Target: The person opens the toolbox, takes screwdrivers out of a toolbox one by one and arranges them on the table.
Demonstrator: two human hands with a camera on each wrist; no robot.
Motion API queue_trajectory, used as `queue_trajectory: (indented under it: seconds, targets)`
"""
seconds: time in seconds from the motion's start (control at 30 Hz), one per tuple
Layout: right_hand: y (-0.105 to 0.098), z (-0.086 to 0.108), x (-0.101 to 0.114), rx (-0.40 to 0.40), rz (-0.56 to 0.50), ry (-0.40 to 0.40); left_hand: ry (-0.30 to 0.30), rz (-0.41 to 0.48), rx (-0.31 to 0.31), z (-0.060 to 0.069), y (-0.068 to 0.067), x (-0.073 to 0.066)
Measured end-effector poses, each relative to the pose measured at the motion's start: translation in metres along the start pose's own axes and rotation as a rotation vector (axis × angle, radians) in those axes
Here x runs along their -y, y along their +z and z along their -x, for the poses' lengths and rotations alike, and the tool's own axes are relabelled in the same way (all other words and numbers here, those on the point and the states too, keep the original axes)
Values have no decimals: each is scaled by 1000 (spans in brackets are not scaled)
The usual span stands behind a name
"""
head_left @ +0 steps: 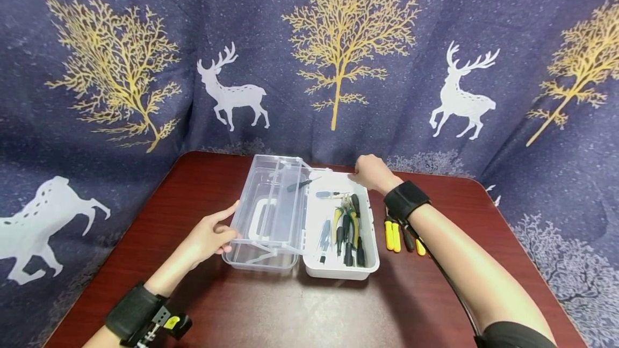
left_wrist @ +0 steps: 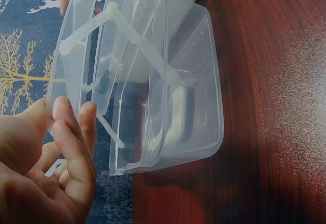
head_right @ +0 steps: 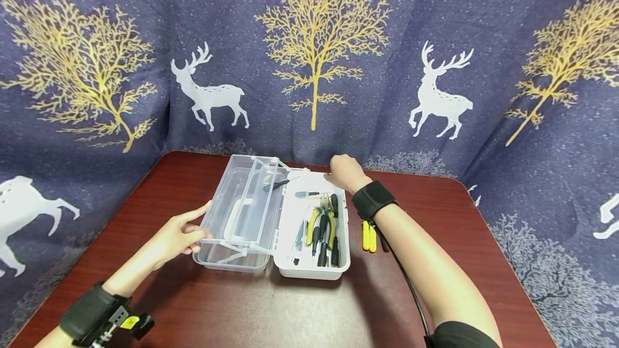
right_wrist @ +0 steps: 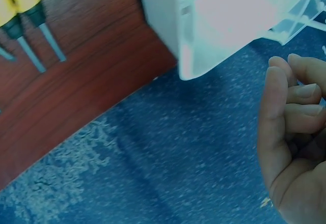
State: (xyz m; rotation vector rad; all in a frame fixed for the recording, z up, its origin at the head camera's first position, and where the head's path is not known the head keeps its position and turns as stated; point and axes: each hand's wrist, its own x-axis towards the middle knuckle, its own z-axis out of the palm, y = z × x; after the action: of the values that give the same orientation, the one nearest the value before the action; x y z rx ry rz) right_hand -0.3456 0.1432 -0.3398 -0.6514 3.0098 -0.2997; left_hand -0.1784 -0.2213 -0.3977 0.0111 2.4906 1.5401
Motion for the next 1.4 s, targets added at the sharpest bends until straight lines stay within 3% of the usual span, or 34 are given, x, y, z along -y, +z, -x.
queue_trajectory:
  seconds: [0.33,0.83,1.1,1.4]
  targets:
    - [3,-15,30,2,-35,-71,21,9,3,0,1,0]
    - [17,-34,64,-12,96,-109,27,16,6,1,1,-1]
    - [27,-43,80,-23,108,-79,20,24,5,1,0,-1]
    - [39,-52,96,54,91,42,-8,17,-4,-1,1,1]
